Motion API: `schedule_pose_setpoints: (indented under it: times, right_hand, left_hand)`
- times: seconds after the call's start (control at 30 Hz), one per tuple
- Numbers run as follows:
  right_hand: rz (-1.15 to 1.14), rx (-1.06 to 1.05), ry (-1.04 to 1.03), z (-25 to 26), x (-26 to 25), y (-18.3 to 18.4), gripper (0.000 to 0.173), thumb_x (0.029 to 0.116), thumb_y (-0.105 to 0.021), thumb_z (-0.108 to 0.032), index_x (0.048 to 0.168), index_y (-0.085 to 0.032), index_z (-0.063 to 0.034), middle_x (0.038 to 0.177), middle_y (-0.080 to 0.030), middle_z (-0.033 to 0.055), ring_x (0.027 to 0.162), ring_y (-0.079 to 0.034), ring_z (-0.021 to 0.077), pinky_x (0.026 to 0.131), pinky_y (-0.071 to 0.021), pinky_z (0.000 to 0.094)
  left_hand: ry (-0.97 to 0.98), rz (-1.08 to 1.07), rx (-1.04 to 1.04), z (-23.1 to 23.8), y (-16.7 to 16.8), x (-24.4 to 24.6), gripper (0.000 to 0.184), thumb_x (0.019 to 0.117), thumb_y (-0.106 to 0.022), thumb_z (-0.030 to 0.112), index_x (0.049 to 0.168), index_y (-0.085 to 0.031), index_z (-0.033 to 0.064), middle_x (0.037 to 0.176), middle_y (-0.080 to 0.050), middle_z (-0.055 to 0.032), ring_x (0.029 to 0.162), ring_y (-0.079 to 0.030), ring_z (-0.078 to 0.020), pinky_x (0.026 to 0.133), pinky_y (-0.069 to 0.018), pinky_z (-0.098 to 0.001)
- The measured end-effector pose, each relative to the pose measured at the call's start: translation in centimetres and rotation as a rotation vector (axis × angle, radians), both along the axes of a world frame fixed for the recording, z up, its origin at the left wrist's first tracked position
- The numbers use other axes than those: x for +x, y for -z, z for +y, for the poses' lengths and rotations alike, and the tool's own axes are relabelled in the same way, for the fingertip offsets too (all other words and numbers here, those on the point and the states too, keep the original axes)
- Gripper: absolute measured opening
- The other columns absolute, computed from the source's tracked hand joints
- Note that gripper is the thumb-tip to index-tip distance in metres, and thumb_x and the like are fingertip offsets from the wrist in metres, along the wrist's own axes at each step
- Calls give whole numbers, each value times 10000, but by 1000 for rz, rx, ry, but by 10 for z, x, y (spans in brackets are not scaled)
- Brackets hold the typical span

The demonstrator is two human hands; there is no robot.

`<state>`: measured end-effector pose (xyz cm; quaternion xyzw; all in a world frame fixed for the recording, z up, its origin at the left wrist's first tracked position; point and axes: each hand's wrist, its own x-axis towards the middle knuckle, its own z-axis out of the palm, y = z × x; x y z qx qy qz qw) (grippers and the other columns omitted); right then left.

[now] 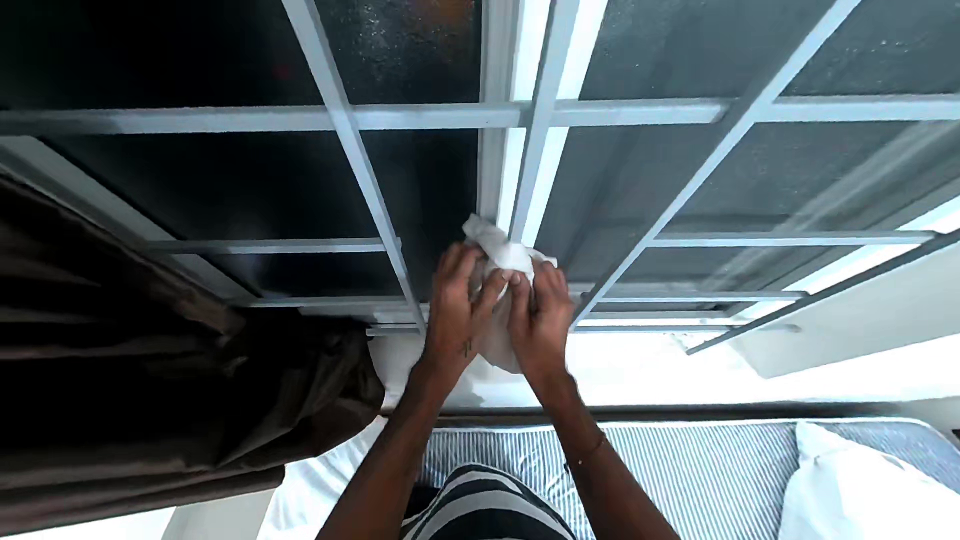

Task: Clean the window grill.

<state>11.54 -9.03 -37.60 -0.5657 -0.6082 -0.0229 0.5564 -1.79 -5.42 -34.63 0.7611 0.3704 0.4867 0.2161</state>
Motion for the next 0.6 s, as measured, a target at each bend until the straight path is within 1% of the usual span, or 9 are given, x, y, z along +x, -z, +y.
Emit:
schedule_pose_setpoints:
  times: [0.07,0.1,0.2,0.27,0.33,0.4,0.47,0.53,0.6]
  right_hand:
    - [16,32,23,0,-5,10,315,1065,-556,-243,1250,-672,-16,1048,-637,121,978,-610,259,805,-532,408]
    - [14,72,35,1,-7,4,287,1057,-567,-215,1212,-681,-3,1025,-634,122,970,-606,251,803,-528,384]
    - [23,219,87,18,-11,-43,245,1035,-584,-165,1122,-711,25,963,-627,130,937,-596,238,799,-508,351]
    - [41,286,81,22,-11,-76,232,1021,-611,-155,1126,-711,26,945,-604,114,923,-576,201,781,-485,305]
    - [68,286,66,23,-10,-95,243,1019,-623,-164,1164,-702,14,973,-600,99,942,-570,171,787,-476,273]
    - [76,256,49,26,-8,-93,274,1030,-606,-181,1212,-685,8,1032,-584,107,995,-565,183,822,-485,283]
    - [63,230,39,25,-7,-74,324,1038,-577,-195,1281,-652,7,1141,-588,146,1086,-571,238,887,-509,348]
    - [36,204,32,21,-8,-50,372,1056,-556,-231,1357,-599,-16,1243,-568,164,1158,-560,273,920,-519,387]
    - [16,174,53,22,-9,-34,410,1070,-525,-256,1410,-560,-30,1310,-548,179,1213,-543,304,958,-512,421]
  left_hand:
    - [8,-9,-13,-5,9,-1,389,1041,-596,344,1311,-628,65,1330,-592,-88,1159,-612,-189,943,-550,-366]
    - [18,-38,-6,-6,5,1,407,1045,-589,346,1330,-616,57,1368,-572,-90,1189,-602,-181,960,-546,-353]
    - [81,-189,77,8,-27,14,446,1055,-569,305,1385,-584,4,1404,-525,-122,1272,-546,-161,1035,-511,-295]
    - [121,-307,172,23,-53,25,455,1043,-573,252,1381,-574,-53,1376,-506,-169,1272,-523,-193,1054,-497,-306]
    - [152,-360,197,28,-68,31,472,1046,-551,222,1422,-529,-62,1401,-479,-178,1301,-489,-210,1089,-459,-324]
    - [150,-369,181,27,-66,32,449,1047,-555,201,1425,-529,-41,1383,-511,-160,1278,-517,-201,1078,-474,-331]
    - [105,-282,127,14,-54,24,407,1062,-559,235,1414,-552,31,1345,-564,-96,1204,-580,-148,985,-530,-291]
    - [60,-203,98,7,-38,18,375,1070,-547,279,1382,-582,75,1318,-579,-63,1157,-601,-132,926,-557,-289]
    - [26,-157,84,6,-27,16,377,1074,-532,315,1369,-593,88,1348,-566,-60,1193,-587,-143,948,-554,-315]
